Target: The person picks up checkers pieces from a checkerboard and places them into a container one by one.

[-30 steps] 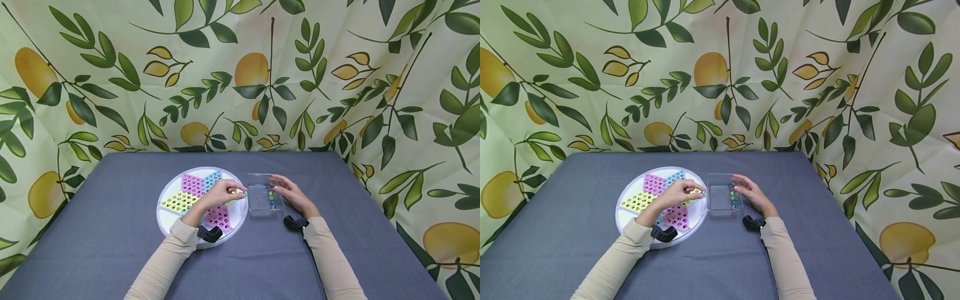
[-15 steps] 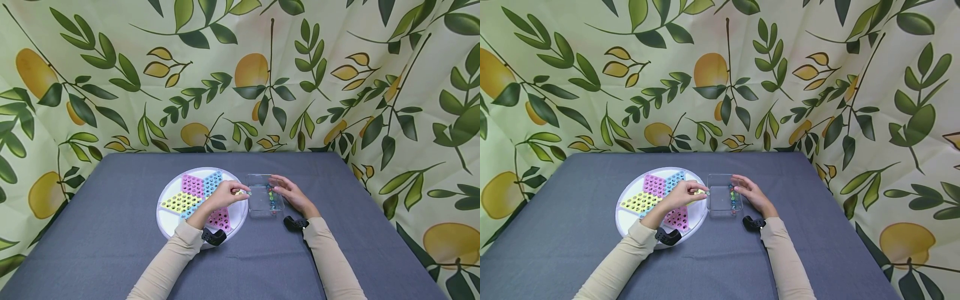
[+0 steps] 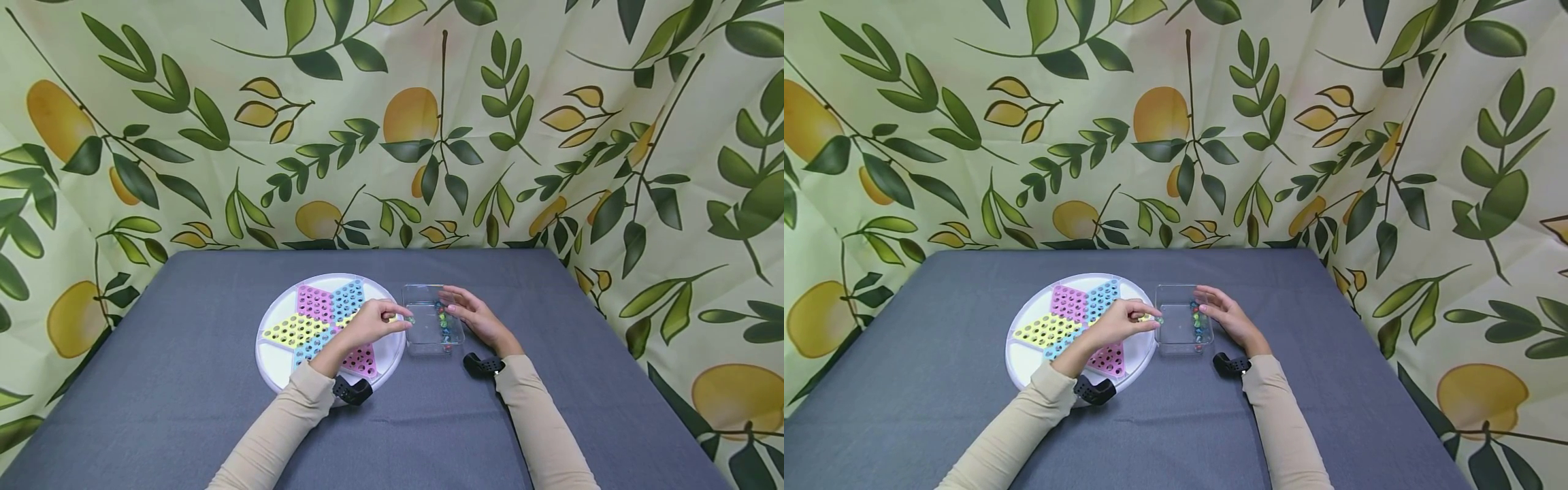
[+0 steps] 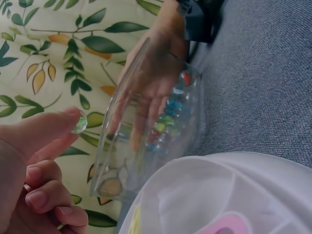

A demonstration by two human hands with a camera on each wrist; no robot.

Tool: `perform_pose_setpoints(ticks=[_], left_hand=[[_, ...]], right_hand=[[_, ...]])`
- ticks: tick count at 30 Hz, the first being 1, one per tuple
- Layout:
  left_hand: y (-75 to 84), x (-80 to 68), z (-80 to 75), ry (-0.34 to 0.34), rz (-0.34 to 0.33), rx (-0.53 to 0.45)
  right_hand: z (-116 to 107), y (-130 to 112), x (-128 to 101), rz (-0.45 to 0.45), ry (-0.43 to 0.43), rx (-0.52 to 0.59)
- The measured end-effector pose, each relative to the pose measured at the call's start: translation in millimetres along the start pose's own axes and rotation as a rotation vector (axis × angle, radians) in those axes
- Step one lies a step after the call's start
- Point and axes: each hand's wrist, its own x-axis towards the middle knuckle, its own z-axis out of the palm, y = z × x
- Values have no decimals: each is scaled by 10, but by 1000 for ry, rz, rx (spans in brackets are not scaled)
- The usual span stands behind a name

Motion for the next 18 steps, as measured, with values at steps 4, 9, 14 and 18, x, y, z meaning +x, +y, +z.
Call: perform_pose_setpoints(ticks=[4,9,14,18], left_hand=[[-10,-3,13,-7,8,10],[-33,-2,29,-11,10,38],[-32,3,40,-14,10,60],[-25,5,47,-21,1,66]], right_hand=[[-1,3,-3,-1,5,-4],[-2,-9,-5,15,10,0],[-2,-14,-1,23,15,9],[2,-11,2,24,15,27]])
